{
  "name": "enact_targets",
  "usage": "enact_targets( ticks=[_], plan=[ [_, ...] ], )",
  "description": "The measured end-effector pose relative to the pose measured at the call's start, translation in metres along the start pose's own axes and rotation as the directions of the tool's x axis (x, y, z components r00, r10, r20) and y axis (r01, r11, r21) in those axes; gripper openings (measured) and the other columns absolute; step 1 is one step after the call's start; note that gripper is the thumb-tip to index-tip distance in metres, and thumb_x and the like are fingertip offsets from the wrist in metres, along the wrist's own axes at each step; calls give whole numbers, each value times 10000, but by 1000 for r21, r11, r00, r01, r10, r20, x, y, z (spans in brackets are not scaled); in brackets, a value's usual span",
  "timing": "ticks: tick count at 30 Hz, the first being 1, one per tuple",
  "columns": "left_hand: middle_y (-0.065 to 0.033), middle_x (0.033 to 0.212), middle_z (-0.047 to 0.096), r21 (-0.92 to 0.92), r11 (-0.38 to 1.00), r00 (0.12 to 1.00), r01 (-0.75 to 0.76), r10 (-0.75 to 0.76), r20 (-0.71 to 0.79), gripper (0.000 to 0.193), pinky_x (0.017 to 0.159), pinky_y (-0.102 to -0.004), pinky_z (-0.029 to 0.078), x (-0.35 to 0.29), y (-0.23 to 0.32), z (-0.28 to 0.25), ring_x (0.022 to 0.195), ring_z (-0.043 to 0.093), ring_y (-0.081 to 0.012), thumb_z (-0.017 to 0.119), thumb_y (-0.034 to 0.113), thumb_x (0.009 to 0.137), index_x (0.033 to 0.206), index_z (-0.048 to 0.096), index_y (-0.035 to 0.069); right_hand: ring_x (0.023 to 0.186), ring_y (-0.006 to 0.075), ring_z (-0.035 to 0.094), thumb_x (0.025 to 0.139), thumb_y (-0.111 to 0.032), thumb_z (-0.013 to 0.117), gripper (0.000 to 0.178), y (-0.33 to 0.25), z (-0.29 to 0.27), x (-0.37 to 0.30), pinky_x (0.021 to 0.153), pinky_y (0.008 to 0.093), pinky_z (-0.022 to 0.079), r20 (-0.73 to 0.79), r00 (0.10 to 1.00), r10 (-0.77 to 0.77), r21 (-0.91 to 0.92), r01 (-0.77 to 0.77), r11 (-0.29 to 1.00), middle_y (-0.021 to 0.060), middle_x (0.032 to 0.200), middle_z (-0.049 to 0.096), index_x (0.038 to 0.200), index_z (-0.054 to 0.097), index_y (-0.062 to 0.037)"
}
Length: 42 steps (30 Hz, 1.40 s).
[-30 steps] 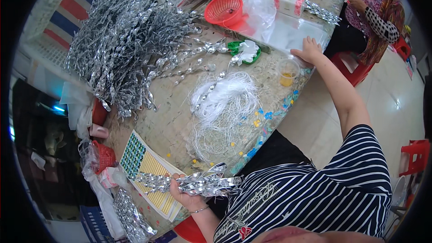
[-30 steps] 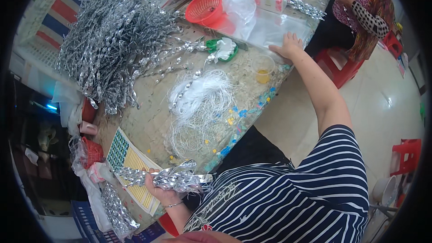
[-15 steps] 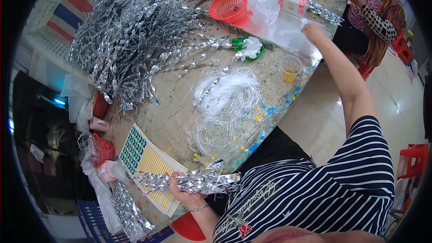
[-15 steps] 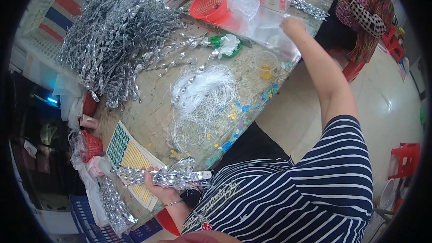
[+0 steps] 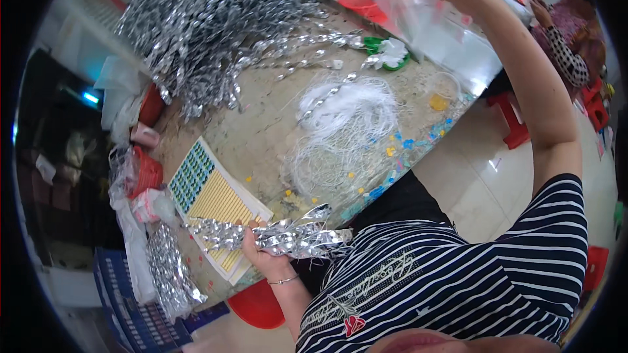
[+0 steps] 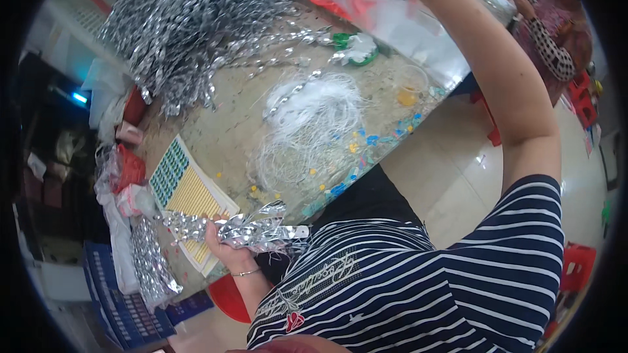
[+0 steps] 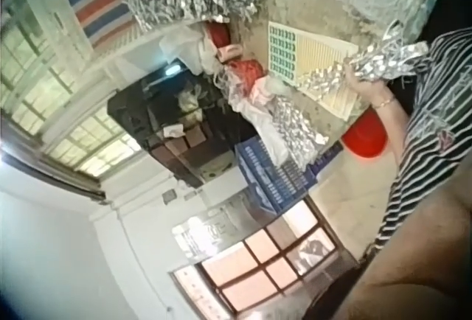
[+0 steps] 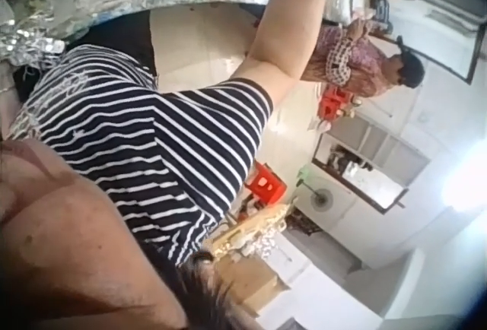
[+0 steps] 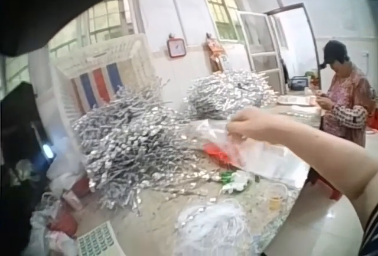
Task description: Assembling small decorative items by threading white components onto tinsel strings and applying stickers before bagging them.
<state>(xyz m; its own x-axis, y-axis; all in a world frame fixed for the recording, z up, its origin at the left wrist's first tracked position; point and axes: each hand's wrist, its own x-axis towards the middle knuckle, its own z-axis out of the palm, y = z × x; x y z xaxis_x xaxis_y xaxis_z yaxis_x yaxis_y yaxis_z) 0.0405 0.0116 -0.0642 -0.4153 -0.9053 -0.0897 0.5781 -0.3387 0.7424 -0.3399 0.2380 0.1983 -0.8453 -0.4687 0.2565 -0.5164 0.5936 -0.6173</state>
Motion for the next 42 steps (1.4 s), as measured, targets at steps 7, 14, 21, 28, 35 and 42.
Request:
enact_targets(
  ticks=[7, 14, 21, 28, 35, 42],
  plan=[
    [-73, 874, 560, 20, 998, 996, -61, 63, -69, 370, 703, -317, 492, -6, 10, -7, 803, 568, -179, 522, 142, 893, 1239, 417, 66, 621, 109, 633, 913, -228, 539, 247, -40, 127, -29, 545, 235, 488, 368, 884, -289, 423, 117, 899, 51, 711, 649, 828, 613, -8],
    [-78, 888, 575, -12, 995, 989, -104, 102, -103, 397, 729, -330, 495, -17, 28, -20, 822, 579, -181, 549, 142, 894, 1259, 412, 70, 576, 208, 668, 913, -237, 510, 273, -64, 266, -66, 563, 332, 525, 453, 792, -409, 261, 320, 911, 149, 733, 669, 922, 623, 11],
    [-107, 849, 576, -21, 987, 959, -161, 151, -241, 430, 694, -368, 509, -18, 40, -39, 796, 611, -231, 572, 107, 827, 1224, 420, 44, 653, 201, 678, 942, -319, 484, 362, -94, 332, -119, 649, 320, 524, 604, 617, -504, 457, 249, 854, 175, 887, 672, 1097, 584, -8],
    [-97, 798, 549, -70, 980, 971, -187, 174, -162, 416, 653, -358, 495, -19, 47, -62, 737, 592, -227, 553, 55, 820, 1212, 415, 37, 935, 388, 608, 895, -343, 509, 384, -67, 368, -53, 833, 428, 472, 507, 709, -491, 320, 374, 871, 233, 1017, 637, 1101, 614, -37],
    [-70, 739, 452, 28, 990, 960, -139, 142, -239, 389, 609, -298, 433, -9, 40, -69, 663, 474, -166, 522, 92, 842, 1210, 423, 11, 1084, 373, 568, 830, -392, 623, 697, -65, 410, 20, 915, 399, 445, 473, 768, -432, -106, 536, 838, 284, 1209, 543, 1290, 412, 87],
    [-113, 785, 546, -151, 985, 986, -85, 61, -155, 418, 627, -370, 515, -3, 43, -85, 687, 595, -244, 567, 23, 793, 1189, 438, 52, 831, 277, 616, 702, -425, 751, 657, -77, 438, 60, 681, 374, 492, 500, 865, 49, 84, -104, 991, 188, 975, 625, 1084, 544, 69]
  ],
)
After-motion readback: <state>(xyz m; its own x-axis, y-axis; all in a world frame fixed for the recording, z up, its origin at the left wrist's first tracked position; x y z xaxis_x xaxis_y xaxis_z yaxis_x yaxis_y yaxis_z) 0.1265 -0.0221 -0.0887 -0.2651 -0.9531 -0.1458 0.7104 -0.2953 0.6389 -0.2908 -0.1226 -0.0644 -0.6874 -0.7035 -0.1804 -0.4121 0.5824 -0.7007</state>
